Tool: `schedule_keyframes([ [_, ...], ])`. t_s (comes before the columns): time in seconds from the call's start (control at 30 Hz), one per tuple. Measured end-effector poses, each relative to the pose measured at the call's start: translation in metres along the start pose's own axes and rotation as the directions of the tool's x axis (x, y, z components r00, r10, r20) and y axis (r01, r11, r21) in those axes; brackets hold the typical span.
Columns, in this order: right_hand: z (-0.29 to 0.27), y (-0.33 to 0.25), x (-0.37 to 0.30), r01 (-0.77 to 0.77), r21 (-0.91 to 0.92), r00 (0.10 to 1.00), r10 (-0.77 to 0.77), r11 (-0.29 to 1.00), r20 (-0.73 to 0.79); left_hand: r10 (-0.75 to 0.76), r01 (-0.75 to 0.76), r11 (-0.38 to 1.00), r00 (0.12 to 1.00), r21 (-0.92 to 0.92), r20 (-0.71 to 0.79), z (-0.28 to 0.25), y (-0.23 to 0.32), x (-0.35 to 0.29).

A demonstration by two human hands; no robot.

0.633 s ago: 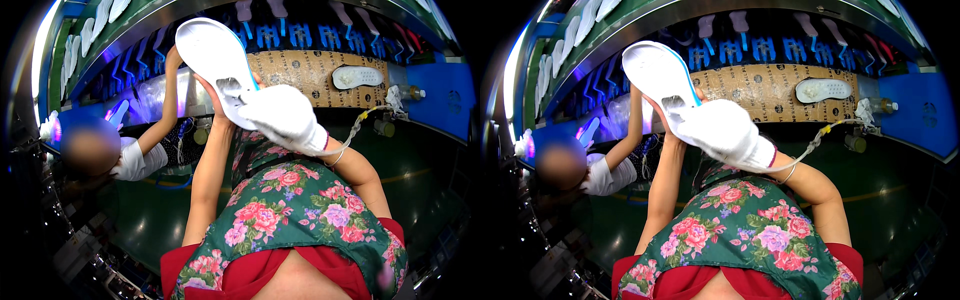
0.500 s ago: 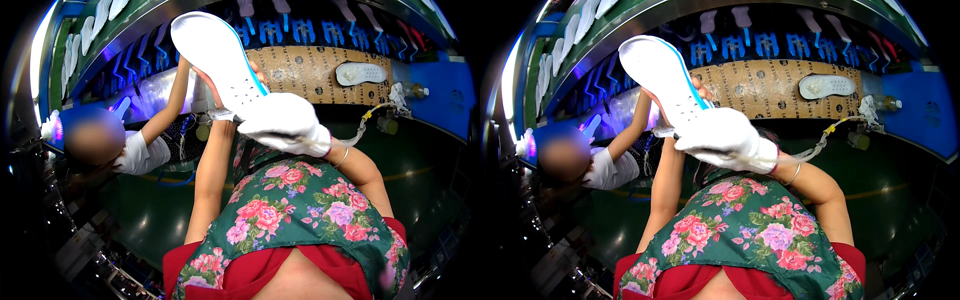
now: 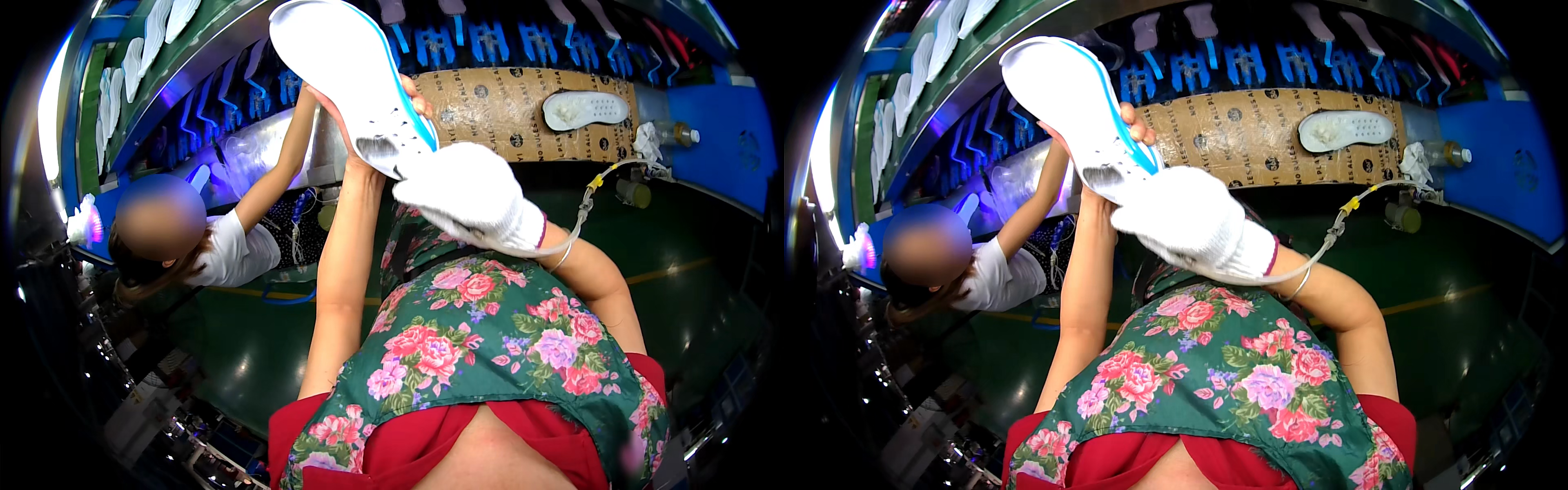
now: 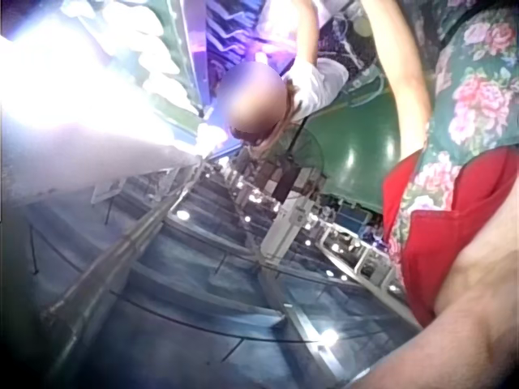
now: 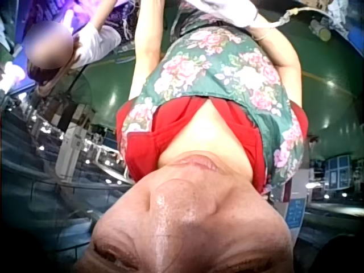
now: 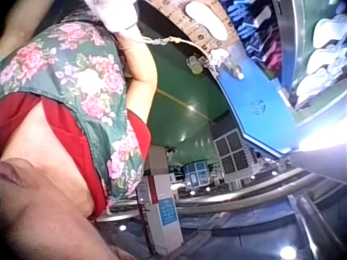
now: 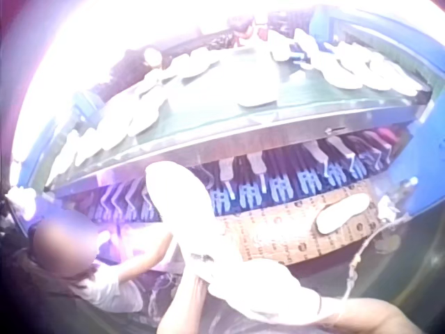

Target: The person picks up shoe soles one at a time and applies adhesive to the edges using a brush.

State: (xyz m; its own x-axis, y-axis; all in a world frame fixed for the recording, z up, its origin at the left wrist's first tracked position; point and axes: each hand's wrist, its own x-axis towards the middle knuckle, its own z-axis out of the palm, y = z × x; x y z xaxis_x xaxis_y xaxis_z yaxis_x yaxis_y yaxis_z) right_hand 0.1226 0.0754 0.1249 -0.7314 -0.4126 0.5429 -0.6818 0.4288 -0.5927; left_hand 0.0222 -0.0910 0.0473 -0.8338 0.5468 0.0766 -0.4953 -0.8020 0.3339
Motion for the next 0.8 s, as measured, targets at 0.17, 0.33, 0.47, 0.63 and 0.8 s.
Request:
schedule_keyframes([
  [0.17, -0.021, -0.003, 0.004, -0.127, 0.27, 0.984, 0.155, 0.954, -0.083, -0.123, 0.125, 0.988, 0.992, -0.089, 0.029, -0.005, -0.001, 0.005],
  [0.33, -0.022, -0.001, -0.002, -0.058, -0.078, 0.998, 0.056, 0.995, -0.023, -0.233, 0.233, 0.972, 0.972, 0.02, -0.017, 0.009, -0.006, 0.022],
  [0.47, -0.028, -0.003, -0.008, -0.25, 0.311, 0.968, 0.244, 0.917, 0.057, -0.239, 0.242, 0.966, 0.97, 0.089, -0.037, 0.006, -0.007, 0.026],
  [0.63, -0.033, -0.001, -0.006, -0.31, 0.154, 0.93, 0.333, 0.938, -0.159, -0.317, 0.324, 0.944, 0.943, 0.058, -0.103, 0.014, -0.014, 0.035],
  [0.8, -0.027, -0.003, -0.008, -0.155, -0.029, 0.981, 0.151, 0.987, -0.12, -0.36, 0.363, 0.931, 0.931, 0.051, -0.058, 0.008, -0.017, 0.039],
])
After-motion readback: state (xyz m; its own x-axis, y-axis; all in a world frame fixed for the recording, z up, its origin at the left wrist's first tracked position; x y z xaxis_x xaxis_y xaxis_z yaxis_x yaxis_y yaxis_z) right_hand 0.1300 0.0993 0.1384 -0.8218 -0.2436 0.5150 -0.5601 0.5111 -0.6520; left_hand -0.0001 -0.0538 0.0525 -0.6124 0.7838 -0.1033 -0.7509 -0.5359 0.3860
